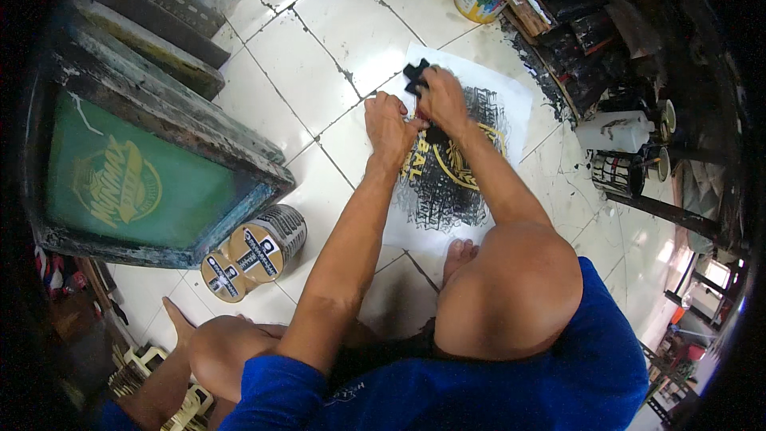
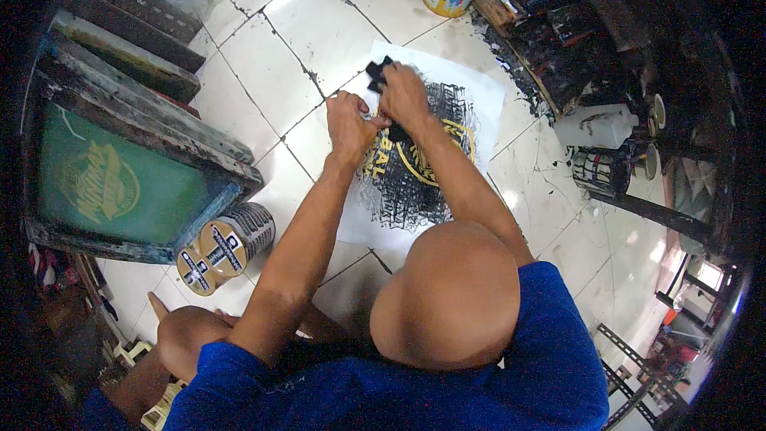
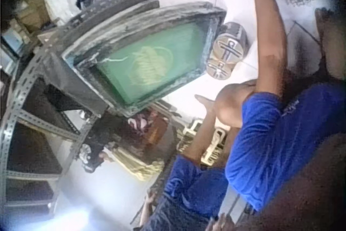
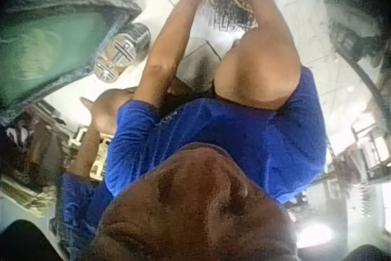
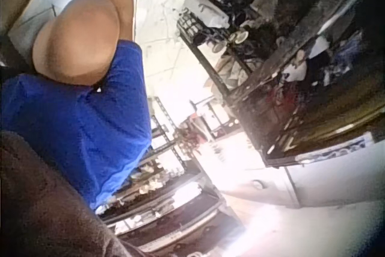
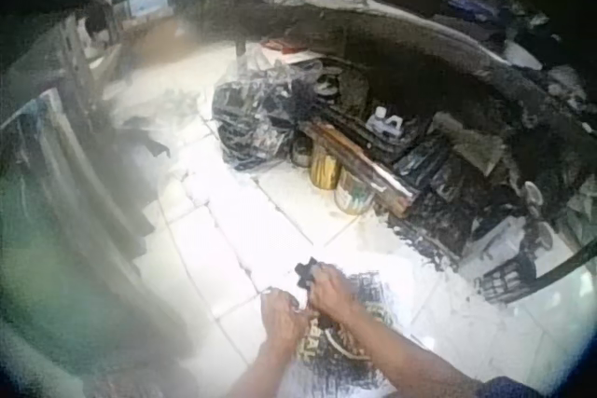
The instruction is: The person peels a strip of tape from a small printed block and places it on a table near a screen printing frame. They then pick up a printed sheet from the floor and wipe the surface of the print with a black cloth.
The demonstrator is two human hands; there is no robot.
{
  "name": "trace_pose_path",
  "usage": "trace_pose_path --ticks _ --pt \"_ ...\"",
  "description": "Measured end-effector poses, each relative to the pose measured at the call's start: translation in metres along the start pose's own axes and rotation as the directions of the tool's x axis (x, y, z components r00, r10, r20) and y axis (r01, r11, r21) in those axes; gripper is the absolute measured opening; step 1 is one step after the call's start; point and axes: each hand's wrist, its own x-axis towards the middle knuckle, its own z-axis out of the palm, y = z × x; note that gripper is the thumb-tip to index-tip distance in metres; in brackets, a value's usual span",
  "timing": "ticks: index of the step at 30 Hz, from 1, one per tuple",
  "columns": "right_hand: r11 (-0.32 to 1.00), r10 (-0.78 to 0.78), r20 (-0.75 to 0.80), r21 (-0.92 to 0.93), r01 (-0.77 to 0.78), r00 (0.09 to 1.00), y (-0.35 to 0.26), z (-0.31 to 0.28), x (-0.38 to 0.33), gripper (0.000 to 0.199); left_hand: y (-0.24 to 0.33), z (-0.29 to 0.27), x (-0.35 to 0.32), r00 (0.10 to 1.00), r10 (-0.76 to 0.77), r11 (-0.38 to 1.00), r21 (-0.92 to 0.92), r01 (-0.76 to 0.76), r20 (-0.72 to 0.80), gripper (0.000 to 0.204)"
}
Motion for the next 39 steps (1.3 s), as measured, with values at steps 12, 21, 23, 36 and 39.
trace_pose_path --ticks 12,21,23,36,39 --pt "0.946 0.304 -0.155 0.169 -0.278 0.940 0.015 -0.018 0.014 0.016 0.000 0.003 -0.003 0.998 0.050 0.999 0.014 -0.050 -0.047 0.048" --pt "0.778 0.581 -0.336 0.496 -0.385 0.742 0.032 -0.068 -0.044 0.015 0.014 0.004 -0.002 0.996 0.077 0.990 0.120 -0.073 -0.036 0.042" --pt "0.808 0.550 -0.349 0.453 -0.377 0.759 0.036 -0.067 -0.051 0.015 0.024 0.007 -0.002 0.999 0.037 0.986 0.163 -0.032 -0.029 0.036" --pt "0.807 0.407 -0.244 0.548 -0.221 0.880 -0.003 -0.062 -0.051 0.030 0.034 0.005 0.005 0.976 -0.189 0.947 -0.244 0.211 0.111 0.014" --pt "0.812 0.289 -0.220 0.572 -0.117 0.932 -0.014 -0.068 -0.041 0.031 0.040 -0.016 0.020 0.983 -0.026 0.840 -0.529 0.120 0.181 0.013"
